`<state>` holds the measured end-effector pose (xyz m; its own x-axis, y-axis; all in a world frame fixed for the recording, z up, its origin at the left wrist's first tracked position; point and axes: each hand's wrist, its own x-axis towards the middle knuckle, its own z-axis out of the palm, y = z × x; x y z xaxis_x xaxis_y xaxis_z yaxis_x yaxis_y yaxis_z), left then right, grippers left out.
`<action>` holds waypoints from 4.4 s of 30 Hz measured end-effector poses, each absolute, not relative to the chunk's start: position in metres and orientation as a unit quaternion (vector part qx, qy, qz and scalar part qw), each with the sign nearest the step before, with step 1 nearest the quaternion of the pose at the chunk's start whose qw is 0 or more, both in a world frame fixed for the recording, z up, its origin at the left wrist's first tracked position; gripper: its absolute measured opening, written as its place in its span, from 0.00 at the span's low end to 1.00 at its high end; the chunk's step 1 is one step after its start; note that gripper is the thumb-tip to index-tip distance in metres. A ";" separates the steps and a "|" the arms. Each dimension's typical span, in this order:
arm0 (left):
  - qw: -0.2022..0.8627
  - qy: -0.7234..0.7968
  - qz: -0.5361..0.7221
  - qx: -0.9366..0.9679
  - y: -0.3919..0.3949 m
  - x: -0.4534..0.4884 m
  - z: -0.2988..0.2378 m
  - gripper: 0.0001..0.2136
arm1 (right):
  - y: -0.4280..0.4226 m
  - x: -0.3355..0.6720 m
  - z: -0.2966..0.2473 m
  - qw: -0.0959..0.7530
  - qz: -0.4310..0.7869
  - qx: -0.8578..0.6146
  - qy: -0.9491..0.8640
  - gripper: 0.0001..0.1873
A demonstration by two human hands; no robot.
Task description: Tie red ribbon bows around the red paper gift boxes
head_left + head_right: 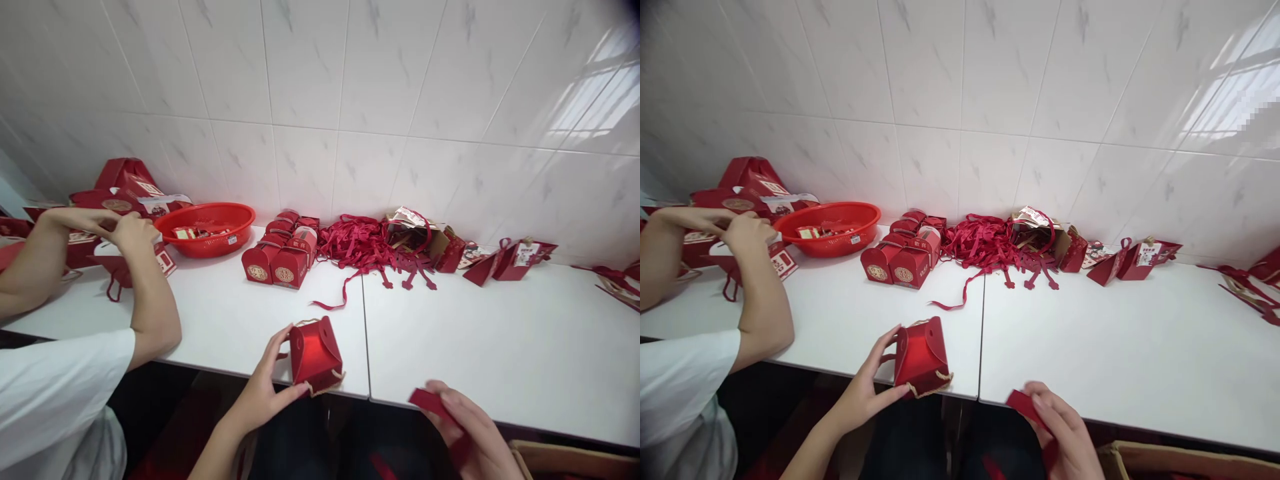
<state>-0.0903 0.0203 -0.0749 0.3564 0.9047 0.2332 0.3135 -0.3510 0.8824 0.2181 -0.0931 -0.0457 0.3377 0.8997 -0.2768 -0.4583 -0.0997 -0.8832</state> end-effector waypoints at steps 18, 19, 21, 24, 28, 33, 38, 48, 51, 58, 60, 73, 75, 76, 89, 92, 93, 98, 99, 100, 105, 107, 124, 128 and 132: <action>0.290 0.367 0.318 0.825 0.014 -0.020 -0.034 0.29 | -0.045 0.174 -0.048 0.659 0.549 -0.425 -0.291 0.12; 0.267 0.369 0.317 0.832 0.015 -0.017 -0.031 0.28 | -0.045 0.175 -0.047 0.660 0.554 -0.418 -0.289 0.12; 0.240 0.368 0.313 0.842 0.016 -0.009 -0.028 0.25 | -0.044 0.175 -0.048 0.663 0.560 -0.410 -0.281 0.12; 0.246 0.382 0.306 0.837 0.018 0.001 -0.026 0.20 | -0.041 0.174 -0.049 0.661 0.563 -0.418 -0.269 0.12; 0.285 0.402 0.315 0.811 0.020 0.008 -0.027 0.14 | -0.038 0.173 -0.048 0.667 0.544 -0.437 -0.260 0.15; 0.308 0.395 0.341 0.796 0.023 0.010 -0.028 0.12 | -0.035 0.178 -0.046 0.665 0.536 -0.445 -0.270 0.16; 0.321 0.398 0.346 0.787 0.027 0.011 -0.030 0.12 | -0.034 0.182 -0.048 0.644 0.526 -0.476 -0.285 0.18; 0.313 0.397 0.298 0.809 0.030 0.012 -0.028 0.08 | -0.029 0.170 -0.036 0.610 0.495 -0.504 -0.357 0.21; 0.319 0.391 0.313 0.805 0.030 0.012 -0.029 0.06 | -0.028 0.170 -0.042 0.607 0.453 -0.538 -0.370 0.21; 0.407 0.369 0.343 0.762 0.031 0.011 -0.021 0.07 | -0.025 0.172 -0.046 0.571 0.312 -0.598 -0.467 0.15; 0.429 0.365 0.362 0.742 0.030 0.013 -0.019 0.07 | -0.021 0.172 -0.040 0.530 0.307 -0.592 -0.524 0.18; 0.454 0.363 0.393 0.712 0.023 -0.009 -0.041 0.19 | -0.064 0.186 0.031 0.792 0.140 -0.447 -0.391 0.08; 0.527 0.375 0.438 0.624 0.022 -0.008 -0.048 0.17 | -0.069 0.187 0.035 0.815 0.132 -0.428 -0.367 0.09; 0.566 0.376 0.459 0.573 0.021 -0.006 -0.050 0.16 | -0.067 0.185 0.033 0.804 0.150 -0.431 -0.381 0.10; 0.698 0.345 0.515 0.359 0.014 0.006 -0.040 0.11 | -0.003 0.134 -0.020 0.394 0.281 -0.597 -0.640 0.12; 0.700 0.349 0.515 0.351 0.014 0.006 -0.039 0.10 | -0.005 0.137 -0.020 0.395 0.295 -0.596 -0.634 0.12; 0.702 0.348 0.514 0.350 0.014 0.006 -0.039 0.09 | -0.005 0.137 -0.020 0.396 0.297 -0.596 -0.633 0.12; 0.699 0.339 0.507 0.373 0.012 0.007 -0.043 0.11 | -0.004 0.136 -0.019 0.380 0.267 -0.595 -0.657 0.12; 0.698 0.338 0.508 0.375 0.012 0.007 -0.043 0.11 | -0.003 0.136 -0.019 0.374 0.258 -0.593 -0.665 0.11; 0.698 0.335 0.511 0.374 0.012 0.007 -0.043 0.10 | -0.003 0.136 -0.019 0.368 0.251 -0.591 -0.673 0.11; 0.704 0.341 0.470 0.409 0.020 0.007 -0.034 0.09 | -0.003 0.133 -0.021 0.352 0.225 -0.584 -0.696 0.10; 0.687 0.354 0.446 0.452 0.026 0.005 -0.033 0.09 | -0.003 0.133 -0.022 0.370 0.219 -0.583 -0.689 0.09; 0.271 0.558 0.405 0.672 0.069 -0.049 -0.060 0.08 | -0.028 0.174 -0.067 0.514 0.312 -0.643 -0.475 0.16; 0.491 0.449 0.394 0.634 0.054 -0.012 -0.058 0.11 | -0.021 0.171 -0.075 0.527 0.340 -0.658 -0.416 0.21; 0.555 0.444 0.352 0.610 0.043 0.001 -0.061 0.12 | -0.011 0.174 -0.082 0.535 0.403 -0.623 -0.404 0.21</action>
<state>0.0009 0.0428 -0.0609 0.3588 0.9313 -0.0632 0.1511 0.0089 0.9885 0.1739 -0.0113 -0.0818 0.3487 0.9346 -0.0700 0.0730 -0.1016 -0.9921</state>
